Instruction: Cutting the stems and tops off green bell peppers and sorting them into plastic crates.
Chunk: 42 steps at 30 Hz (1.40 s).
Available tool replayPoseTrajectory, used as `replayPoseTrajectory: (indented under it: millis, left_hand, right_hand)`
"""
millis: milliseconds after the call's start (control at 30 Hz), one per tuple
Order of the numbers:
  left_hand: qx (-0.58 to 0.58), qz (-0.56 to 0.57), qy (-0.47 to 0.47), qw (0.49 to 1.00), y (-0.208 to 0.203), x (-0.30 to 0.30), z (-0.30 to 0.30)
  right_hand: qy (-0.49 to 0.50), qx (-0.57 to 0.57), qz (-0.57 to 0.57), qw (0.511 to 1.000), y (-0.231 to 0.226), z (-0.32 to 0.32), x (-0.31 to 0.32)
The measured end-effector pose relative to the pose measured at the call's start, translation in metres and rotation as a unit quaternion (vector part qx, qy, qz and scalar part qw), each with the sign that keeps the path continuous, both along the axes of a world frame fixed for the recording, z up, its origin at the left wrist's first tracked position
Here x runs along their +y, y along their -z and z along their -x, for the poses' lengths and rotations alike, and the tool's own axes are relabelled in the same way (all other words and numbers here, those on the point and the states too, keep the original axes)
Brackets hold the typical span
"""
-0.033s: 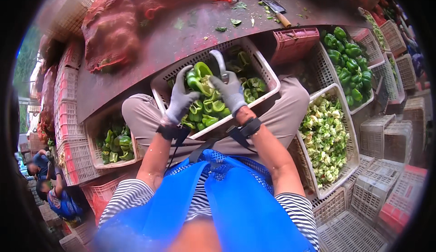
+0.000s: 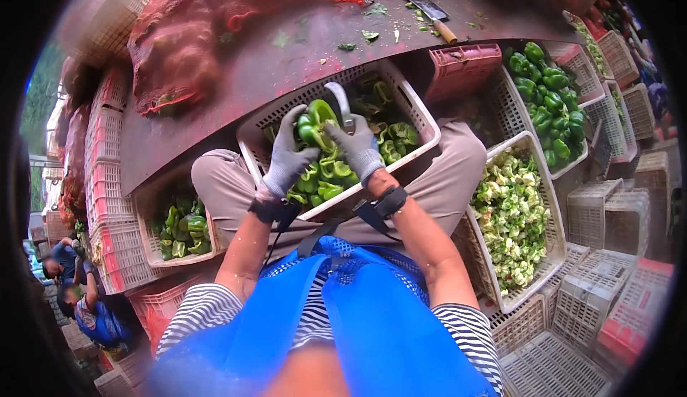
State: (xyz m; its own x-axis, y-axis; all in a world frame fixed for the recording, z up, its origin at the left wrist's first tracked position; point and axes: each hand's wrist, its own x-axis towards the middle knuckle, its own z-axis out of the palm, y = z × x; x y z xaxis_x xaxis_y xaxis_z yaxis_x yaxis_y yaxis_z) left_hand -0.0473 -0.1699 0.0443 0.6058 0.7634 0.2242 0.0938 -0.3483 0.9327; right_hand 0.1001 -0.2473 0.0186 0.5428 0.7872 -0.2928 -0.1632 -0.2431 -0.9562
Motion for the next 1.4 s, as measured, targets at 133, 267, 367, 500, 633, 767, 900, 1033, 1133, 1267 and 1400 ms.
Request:
replayPoseTrajectory:
  millis: [133, 267, 367, 500, 633, 767, 900, 1033, 1133, 1267, 1400]
  left_hand:
    - [0.004, -0.142, 0.020, 0.990, -0.007, -0.018, -0.013]
    - [-0.031, -0.020, -0.024, 0.999, -0.004, -0.028, -0.016]
    - [-0.027, -0.097, -0.064, 0.993, 0.002, -0.026, -0.018]
    - [-0.034, -0.136, -0.081, 0.987, -0.002, -0.030, -0.025]
    - [-0.088, 0.066, -0.100, 0.989, 0.002, -0.038, -0.026]
    - [-0.133, 0.224, -0.045, 0.964, 0.006, -0.022, -0.022]
    - [-0.150, 0.305, -0.029, 0.940, 0.006, -0.007, -0.017]
    - [-0.206, 0.522, 0.085, 0.824, 0.025, 0.011, -0.001]
    - [-0.215, 0.627, 0.092, 0.743, 0.031, 0.010, 0.004]
    - [-0.293, 0.682, 0.174, 0.647, 0.022, -0.002, -0.003]
    - [-0.270, 0.686, 0.243, 0.631, -0.003, -0.024, -0.029]
  right_hand:
    - [0.030, -0.008, -0.097, 0.995, 0.022, 0.002, 0.008]
    - [-0.041, -0.249, -0.082, 0.964, -0.007, -0.005, 0.002]
    - [-0.086, -0.319, -0.017, 0.944, -0.012, -0.009, 0.006]
    - [-0.077, -0.312, -0.065, 0.945, -0.018, -0.016, 0.008]
    - [-0.079, -0.309, -0.053, 0.946, -0.017, -0.016, 0.003]
    - [-0.092, -0.301, -0.062, 0.947, -0.013, -0.022, -0.001]
    - [-0.062, -0.141, -0.125, 0.980, -0.014, -0.019, -0.004]
    - [-0.136, 0.063, -0.131, 0.980, -0.007, -0.034, -0.011]
    - [-0.195, 0.338, -0.148, 0.909, -0.027, -0.045, -0.029]
    - [-0.172, 0.256, -0.158, 0.938, -0.072, -0.053, -0.048]
    - [-0.134, 0.297, -0.178, 0.928, -0.107, -0.056, -0.088]
